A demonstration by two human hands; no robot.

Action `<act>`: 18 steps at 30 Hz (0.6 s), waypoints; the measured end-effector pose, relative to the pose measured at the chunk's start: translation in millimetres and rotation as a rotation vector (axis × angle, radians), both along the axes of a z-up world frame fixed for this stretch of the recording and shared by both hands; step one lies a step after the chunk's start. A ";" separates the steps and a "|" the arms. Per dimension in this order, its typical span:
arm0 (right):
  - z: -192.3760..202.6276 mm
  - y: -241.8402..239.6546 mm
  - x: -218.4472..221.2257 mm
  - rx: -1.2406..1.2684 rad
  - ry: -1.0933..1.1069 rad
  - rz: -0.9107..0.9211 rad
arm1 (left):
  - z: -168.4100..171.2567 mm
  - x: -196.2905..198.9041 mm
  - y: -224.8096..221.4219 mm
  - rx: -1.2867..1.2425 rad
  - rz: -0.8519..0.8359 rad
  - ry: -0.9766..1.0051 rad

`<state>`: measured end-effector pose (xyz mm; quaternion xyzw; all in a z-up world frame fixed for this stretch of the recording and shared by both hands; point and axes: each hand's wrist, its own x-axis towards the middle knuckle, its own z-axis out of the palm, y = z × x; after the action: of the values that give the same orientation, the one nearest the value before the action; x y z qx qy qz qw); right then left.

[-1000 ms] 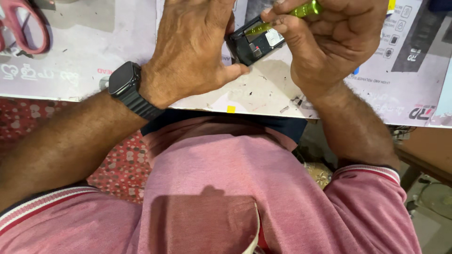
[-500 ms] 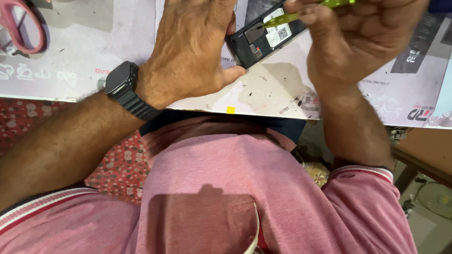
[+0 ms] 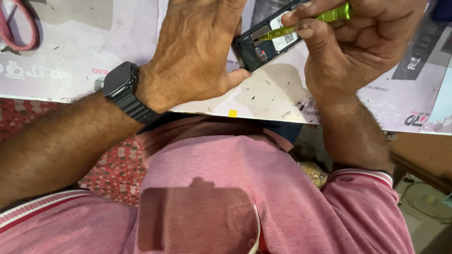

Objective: The person disassembles the internal components of a mobile phone on a desk using a screwdriver.

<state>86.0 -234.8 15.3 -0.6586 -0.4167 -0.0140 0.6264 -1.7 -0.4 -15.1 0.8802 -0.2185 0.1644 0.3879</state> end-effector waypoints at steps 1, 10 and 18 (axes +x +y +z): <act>-0.4 0.6 -1.7 -0.002 0.005 0.007 | -0.2 -0.7 0.2 -0.003 -0.008 0.004; 0.6 -23.6 1.7 0.063 -0.111 0.017 | 13.3 -1.7 3.9 0.034 -0.050 0.078; -6.0 -28.7 -10.5 0.069 -0.103 0.093 | 13.9 -4.4 3.1 0.002 -0.055 0.116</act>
<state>75.6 -263.4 9.3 -0.6148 -0.4779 -0.0330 0.6266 -6.1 2.7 -1.2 0.8824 -0.2197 0.1020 0.4034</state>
